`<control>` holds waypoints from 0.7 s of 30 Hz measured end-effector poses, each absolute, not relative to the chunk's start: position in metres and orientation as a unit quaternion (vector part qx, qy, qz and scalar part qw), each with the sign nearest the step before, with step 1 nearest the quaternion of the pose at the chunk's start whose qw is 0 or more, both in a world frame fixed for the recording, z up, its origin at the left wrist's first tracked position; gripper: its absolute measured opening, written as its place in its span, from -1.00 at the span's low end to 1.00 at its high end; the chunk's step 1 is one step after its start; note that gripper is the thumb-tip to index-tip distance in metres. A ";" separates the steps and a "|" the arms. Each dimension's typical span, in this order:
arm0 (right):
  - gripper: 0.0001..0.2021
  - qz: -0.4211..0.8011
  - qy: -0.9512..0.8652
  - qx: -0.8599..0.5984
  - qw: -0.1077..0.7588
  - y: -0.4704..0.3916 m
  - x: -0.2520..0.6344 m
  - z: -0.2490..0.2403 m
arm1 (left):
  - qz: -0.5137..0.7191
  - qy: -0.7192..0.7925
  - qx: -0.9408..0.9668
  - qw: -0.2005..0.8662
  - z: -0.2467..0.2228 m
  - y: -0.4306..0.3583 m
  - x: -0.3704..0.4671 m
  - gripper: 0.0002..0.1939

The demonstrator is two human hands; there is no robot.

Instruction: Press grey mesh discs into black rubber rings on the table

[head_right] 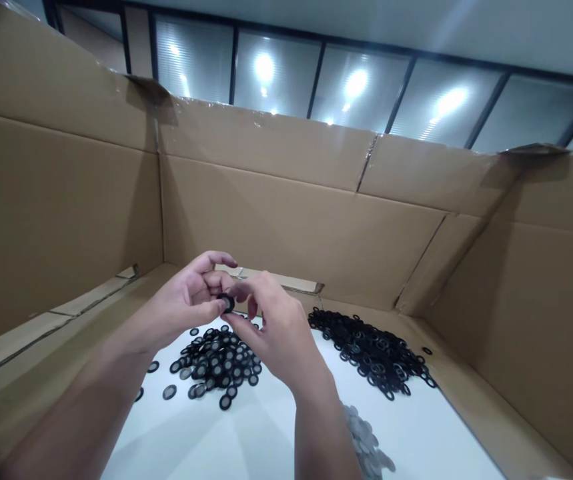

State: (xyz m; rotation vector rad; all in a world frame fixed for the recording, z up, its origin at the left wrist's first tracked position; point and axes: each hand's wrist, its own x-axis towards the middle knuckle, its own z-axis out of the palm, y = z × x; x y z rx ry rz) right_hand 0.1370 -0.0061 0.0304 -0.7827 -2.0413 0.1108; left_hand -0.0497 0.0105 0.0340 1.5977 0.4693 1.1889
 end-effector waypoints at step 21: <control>-0.55 0.024 -0.789 -0.366 0.494 0.001 0.149 0.033 | 0.507 0.329 0.716 0.350 0.027 0.029 -0.058 -0.56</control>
